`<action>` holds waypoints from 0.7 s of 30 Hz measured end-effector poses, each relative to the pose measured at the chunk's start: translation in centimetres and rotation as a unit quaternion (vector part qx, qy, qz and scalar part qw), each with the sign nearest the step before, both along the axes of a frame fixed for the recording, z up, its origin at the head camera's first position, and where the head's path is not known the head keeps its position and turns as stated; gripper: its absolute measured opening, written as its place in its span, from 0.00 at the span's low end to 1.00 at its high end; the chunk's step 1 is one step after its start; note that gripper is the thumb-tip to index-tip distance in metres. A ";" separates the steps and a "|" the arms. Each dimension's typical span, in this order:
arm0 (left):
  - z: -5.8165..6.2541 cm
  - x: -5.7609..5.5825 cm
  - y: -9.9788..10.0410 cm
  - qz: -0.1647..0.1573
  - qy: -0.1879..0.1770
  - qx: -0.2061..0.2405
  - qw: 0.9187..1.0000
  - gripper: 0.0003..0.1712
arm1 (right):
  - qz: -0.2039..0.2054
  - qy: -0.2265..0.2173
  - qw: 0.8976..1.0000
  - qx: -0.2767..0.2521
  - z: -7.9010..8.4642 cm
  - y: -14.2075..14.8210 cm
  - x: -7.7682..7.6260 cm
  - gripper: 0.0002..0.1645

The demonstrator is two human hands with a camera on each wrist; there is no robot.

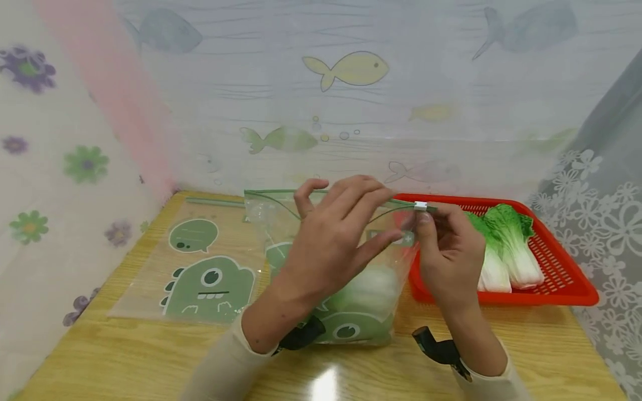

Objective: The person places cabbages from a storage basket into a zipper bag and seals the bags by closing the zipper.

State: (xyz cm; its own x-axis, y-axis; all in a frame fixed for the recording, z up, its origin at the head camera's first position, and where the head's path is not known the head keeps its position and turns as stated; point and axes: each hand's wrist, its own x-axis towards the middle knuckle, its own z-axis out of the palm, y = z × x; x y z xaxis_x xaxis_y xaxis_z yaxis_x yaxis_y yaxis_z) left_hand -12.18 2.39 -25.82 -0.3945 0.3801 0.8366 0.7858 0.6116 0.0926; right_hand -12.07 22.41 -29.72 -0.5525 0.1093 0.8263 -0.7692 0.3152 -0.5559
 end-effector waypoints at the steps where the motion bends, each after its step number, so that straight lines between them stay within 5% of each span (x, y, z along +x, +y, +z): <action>1: -0.1 0.0 0.4 -0.007 -0.001 -0.009 1.000 0.25 | 0.009 0.011 1.000 0.005 0.1 -0.1 0.1 0.06; 11: -0.6 -1.5 1.6 -0.039 0.026 0.032 0.998 0.08 | 0.029 0.035 0.998 0.045 0.1 -0.7 0.4 0.08; 21: -0.7 -1.7 1.6 -0.002 0.033 0.012 0.999 0.08 | 0.013 0.027 0.999 0.022 -0.1 -0.7 0.2 0.05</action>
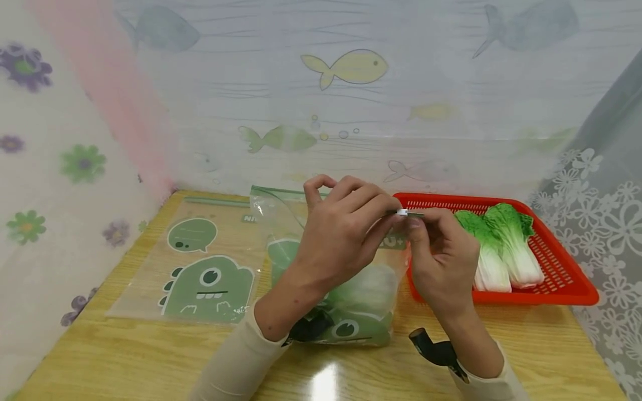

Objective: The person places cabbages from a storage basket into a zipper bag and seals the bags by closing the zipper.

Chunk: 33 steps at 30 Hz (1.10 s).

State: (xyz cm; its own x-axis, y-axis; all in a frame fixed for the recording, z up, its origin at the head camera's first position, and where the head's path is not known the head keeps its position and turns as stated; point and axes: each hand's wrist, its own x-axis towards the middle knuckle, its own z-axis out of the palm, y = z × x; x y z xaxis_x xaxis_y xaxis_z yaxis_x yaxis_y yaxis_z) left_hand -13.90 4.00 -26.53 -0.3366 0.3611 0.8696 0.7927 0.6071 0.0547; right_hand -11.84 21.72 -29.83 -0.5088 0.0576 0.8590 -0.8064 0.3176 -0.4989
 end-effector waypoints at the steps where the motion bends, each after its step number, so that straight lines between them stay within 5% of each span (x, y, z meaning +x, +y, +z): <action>1: 0.1 0.0 -0.2 0.004 -0.001 -0.002 1.000 0.08 | -0.001 0.001 1.000 -0.006 0.0 0.0 0.0 0.05; 15: 0.3 -0.5 -5.9 0.047 -0.045 -0.032 0.997 0.06 | -0.026 -0.048 0.998 -0.044 -0.1 1.0 -0.8 0.08; 21: 0.0 -1.9 -9.5 0.012 -0.100 0.004 0.995 0.05 | -0.059 -0.074 0.994 -0.054 -0.4 1.7 -1.2 0.08; 27: -0.5 -2.7 -13.2 -0.052 -0.200 0.042 0.977 0.06 | -0.066 -0.097 0.991 -0.059 -0.6 2.0 -1.7 0.10; 33: 0.0 -2.5 -16.0 -0.082 -0.259 0.095 0.958 0.06 | -0.086 -0.114 0.988 -0.059 -0.7 2.4 -1.9 0.11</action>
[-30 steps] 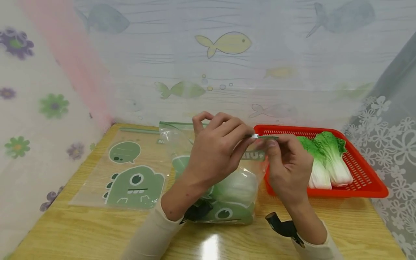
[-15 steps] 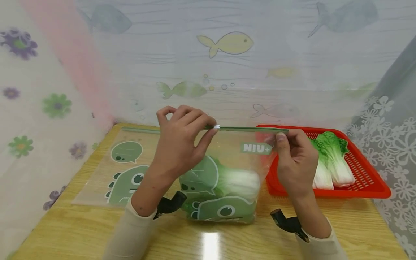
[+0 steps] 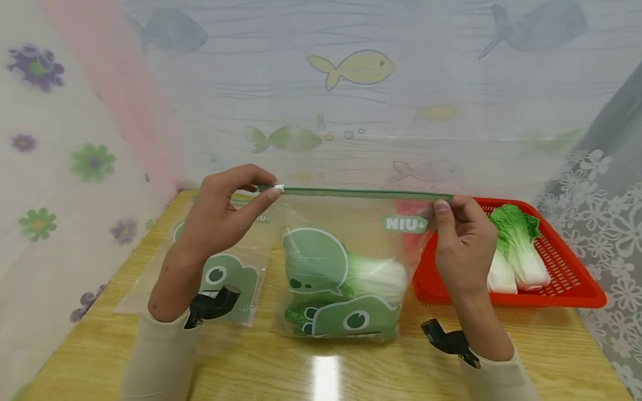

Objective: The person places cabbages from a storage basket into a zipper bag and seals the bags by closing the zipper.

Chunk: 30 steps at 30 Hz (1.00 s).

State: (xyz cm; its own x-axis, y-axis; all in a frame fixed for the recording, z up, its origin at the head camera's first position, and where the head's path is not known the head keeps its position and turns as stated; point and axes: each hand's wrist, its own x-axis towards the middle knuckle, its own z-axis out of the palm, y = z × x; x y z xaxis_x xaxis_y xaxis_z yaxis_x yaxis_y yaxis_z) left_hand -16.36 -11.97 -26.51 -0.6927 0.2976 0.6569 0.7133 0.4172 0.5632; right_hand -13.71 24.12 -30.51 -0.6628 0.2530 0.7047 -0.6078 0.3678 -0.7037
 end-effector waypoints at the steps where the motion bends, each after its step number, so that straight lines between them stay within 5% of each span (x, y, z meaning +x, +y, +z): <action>1: 0.1 0.0 -0.3 -0.001 -0.005 0.005 1.000 0.07 | -0.004 -0.003 1.000 -0.004 0.0 0.1 0.0 0.11; 6: -0.1 -0.5 -0.7 -0.011 -0.033 0.027 0.999 0.06 | -0.013 -0.002 1.000 -0.016 -0.2 0.2 -0.3 0.11; 10: -0.6 -1.2 -0.3 -0.053 -0.090 0.057 0.993 0.06 | 0.004 -0.003 1.000 -0.019 -0.3 0.2 -0.5 0.13; 16: -1.5 -2.3 0.5 -0.081 -0.178 0.086 0.977 0.10 | 0.077 -0.101 0.990 -0.063 -0.4 0.5 -0.6 0.13; 20: -2.1 -2.6 1.0 -0.085 -0.203 0.098 0.970 0.13 | 0.135 -0.195 0.970 -0.059 -0.2 0.8 -0.4 0.17; 24: -2.6 -2.9 1.3 -0.086 -0.214 0.135 0.964 0.14 | 0.201 -0.296 0.934 -0.009 -0.3 0.7 -0.6 0.22; 27: -3.1 -3.1 1.4 -0.060 -0.225 0.160 0.959 0.14 | 0.228 -0.347 0.909 0.030 -0.8 0.2 -0.8 0.31; 30: -3.8 -3.4 1.3 -0.029 -0.242 0.176 0.954 0.16 | 0.226 -0.370 0.899 0.056 -1.4 -0.4 -0.7 0.41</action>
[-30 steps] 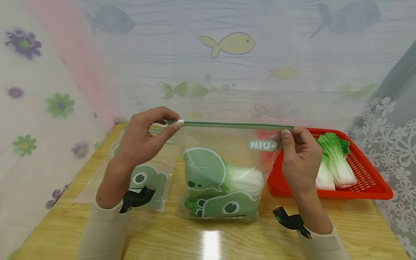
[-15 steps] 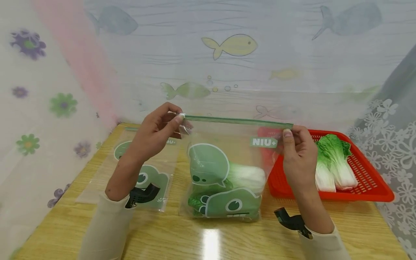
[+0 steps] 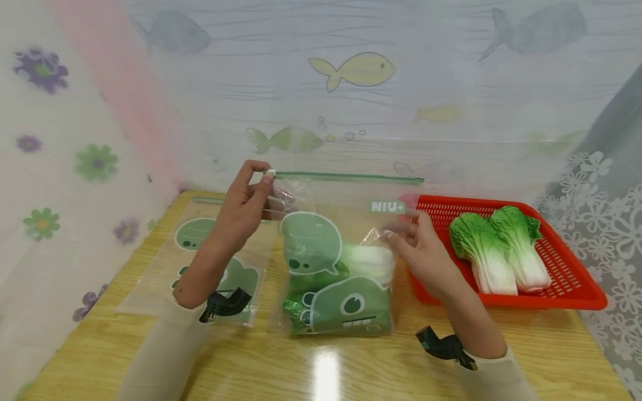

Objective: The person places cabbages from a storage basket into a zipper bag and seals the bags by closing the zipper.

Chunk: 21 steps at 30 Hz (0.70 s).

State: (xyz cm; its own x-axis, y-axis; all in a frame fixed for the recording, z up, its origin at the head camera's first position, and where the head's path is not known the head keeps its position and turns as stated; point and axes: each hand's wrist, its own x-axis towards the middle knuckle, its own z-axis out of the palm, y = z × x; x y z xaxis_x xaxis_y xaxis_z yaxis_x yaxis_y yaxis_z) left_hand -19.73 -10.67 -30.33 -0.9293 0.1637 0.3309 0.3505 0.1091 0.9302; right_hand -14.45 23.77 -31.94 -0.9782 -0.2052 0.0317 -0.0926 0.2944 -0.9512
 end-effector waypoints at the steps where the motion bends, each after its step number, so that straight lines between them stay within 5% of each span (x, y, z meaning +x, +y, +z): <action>1: -0.3 -0.1 -0.1 0.008 -0.009 0.001 1.000 0.16 | 0.001 -0.006 1.000 0.002 -0.3 -0.3 0.0 0.44; 4: -1.4 -0.4 -0.5 0.012 -0.043 -0.015 0.999 0.21 | -0.004 -0.007 1.000 0.008 -1.1 -1.0 0.0 0.46; 8: -3.1 -0.5 -0.7 -0.035 -0.108 -0.066 0.991 0.29 | -0.021 0.007 1.000 0.014 -2.1 -1.6 -0.2 0.46; 14: -5.5 0.1 -0.6 -0.166 -0.195 -0.150 0.955 0.38 | -0.064 -0.011 0.998 0.019 -3.4 -2.0 -0.8 0.47; 16: -6.0 0.1 -0.5 -0.178 -0.212 -0.161 0.947 0.38 | -0.080 -0.023 0.996 0.023 -3.9 -2.3 -0.9 0.49; 21: -7.1 -0.3 0.0 -0.171 -0.233 -0.148 0.946 0.44 | -0.078 -0.032 0.996 0.022 -5.2 -3.3 -1.1 0.53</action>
